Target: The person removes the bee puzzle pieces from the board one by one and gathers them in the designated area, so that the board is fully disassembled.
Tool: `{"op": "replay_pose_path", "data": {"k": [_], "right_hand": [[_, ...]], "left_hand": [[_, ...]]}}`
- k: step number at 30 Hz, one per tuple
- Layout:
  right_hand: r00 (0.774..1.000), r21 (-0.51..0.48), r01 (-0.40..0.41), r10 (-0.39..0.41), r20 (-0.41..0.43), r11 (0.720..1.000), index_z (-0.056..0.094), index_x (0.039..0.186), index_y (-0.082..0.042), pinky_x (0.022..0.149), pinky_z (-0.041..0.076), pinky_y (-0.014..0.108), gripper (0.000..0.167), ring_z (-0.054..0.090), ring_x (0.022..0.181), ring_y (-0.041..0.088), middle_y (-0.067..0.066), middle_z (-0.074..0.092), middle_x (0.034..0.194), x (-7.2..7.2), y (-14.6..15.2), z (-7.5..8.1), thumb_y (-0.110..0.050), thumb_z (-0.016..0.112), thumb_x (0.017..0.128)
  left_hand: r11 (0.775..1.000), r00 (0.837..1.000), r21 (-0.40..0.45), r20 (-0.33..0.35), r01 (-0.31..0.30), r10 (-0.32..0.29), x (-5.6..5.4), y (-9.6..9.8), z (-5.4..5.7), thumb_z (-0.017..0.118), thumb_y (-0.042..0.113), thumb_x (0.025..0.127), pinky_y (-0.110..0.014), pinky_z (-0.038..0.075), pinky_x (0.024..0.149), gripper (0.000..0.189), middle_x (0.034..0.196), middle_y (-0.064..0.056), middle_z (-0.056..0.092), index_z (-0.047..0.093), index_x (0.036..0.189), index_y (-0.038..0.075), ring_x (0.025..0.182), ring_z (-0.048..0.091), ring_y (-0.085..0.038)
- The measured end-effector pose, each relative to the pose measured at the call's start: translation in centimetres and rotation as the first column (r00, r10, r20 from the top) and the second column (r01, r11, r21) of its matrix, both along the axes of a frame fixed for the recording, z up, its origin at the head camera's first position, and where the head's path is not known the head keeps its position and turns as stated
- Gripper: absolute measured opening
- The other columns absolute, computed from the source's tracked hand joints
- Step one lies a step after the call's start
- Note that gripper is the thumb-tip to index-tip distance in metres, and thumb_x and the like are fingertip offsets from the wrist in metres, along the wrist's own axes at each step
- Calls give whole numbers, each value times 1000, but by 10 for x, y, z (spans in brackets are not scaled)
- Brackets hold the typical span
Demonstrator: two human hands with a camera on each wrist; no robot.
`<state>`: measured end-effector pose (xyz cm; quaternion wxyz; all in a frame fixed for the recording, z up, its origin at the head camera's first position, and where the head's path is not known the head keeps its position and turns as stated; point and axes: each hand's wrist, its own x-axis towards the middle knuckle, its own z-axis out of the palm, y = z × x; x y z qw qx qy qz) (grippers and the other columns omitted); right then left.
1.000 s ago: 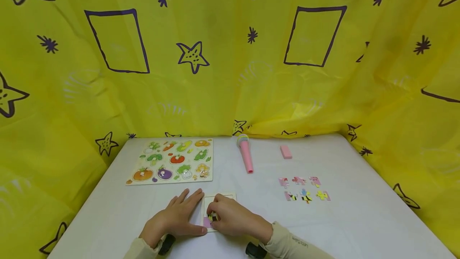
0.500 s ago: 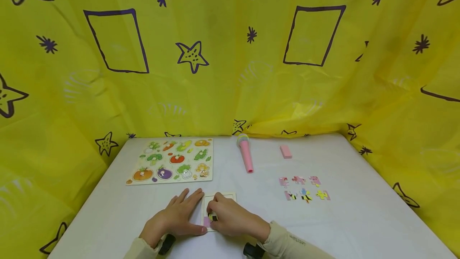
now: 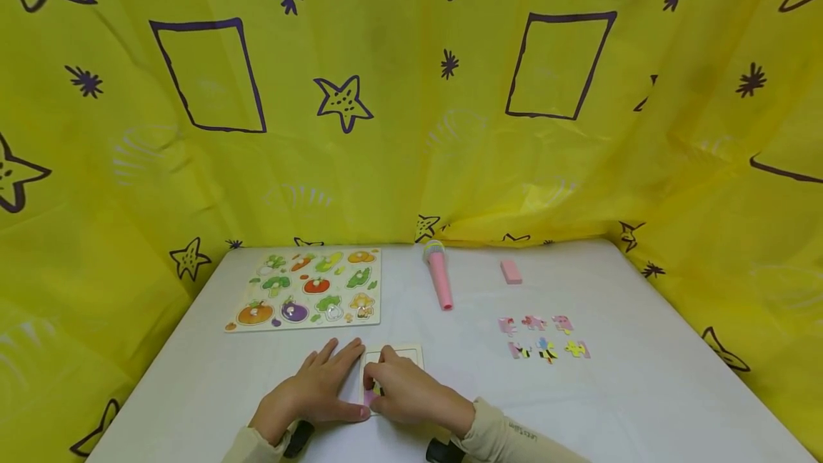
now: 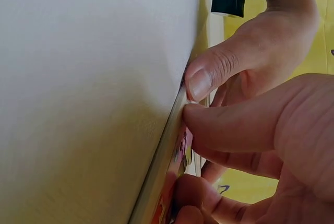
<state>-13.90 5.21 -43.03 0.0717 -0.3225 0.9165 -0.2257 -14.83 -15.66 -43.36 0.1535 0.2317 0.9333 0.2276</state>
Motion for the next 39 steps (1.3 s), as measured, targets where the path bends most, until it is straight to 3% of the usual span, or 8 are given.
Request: {"op": "replay_pose_path", "data": {"k": [10, 18, 25, 32, 39], "right_hand": [[1000, -7, 13, -13, 1, 1000, 65, 97, -16, 61, 44, 19, 22, 47, 72, 6, -2, 49, 95, 3, -4, 0, -5, 82, 90], [1000, -31, 23, -23, -6, 999, 62, 99, -17, 64, 44, 20, 29, 47, 74, 6, -4, 48, 94, 5, -3, -1, -1, 83, 87], [997, -72, -24, 18, -74, 997, 62, 98, -15, 71, 45, 19, 27, 48, 79, 5, -6, 53, 89, 4, -2, 0, 0, 82, 89], [996, -133, -21, 10, -84, 991, 64, 92, -14, 72, 43, 19, 23, 48, 78, 3, -10, 55, 81, 5, -1, -3, 5, 76, 89], [996, -202, -62, 47, -79, 977, 73, 92, -10, 73, 44, 17, 18, 48, 77, 0, -14, 55, 77, 2, -2, -3, 8, 72, 91]], "left_hand": [[1000, 1000, 16, -1, 2, -2, 1, 1, 1, 88, 50, 86, -75, 12, 123, 101, 171, -16, 34, 41, 162, 1, 158, 16, -53], [1000, 1000, 19, -2, 18, -18, -1, 0, -4, 87, 52, 85, -77, 11, 122, 104, 170, -20, 35, 41, 160, -2, 157, 16, -55], [1000, 1000, 27, -21, 14, -14, 0, -1, 1, 88, 49, 86, -76, 13, 122, 101, 171, -19, 34, 41, 161, 0, 157, 16, -54], [1000, 1000, 21, -11, 0, 0, 1, 0, -1, 90, 48, 85, -75, 13, 123, 102, 170, -18, 36, 42, 161, 1, 157, 17, -54], [999, 999, 46, -25, 20, -19, -9, -7, -22, 85, 63, 83, -75, 11, 123, 111, 172, -16, 34, 39, 163, 2, 158, 15, -52]]}}
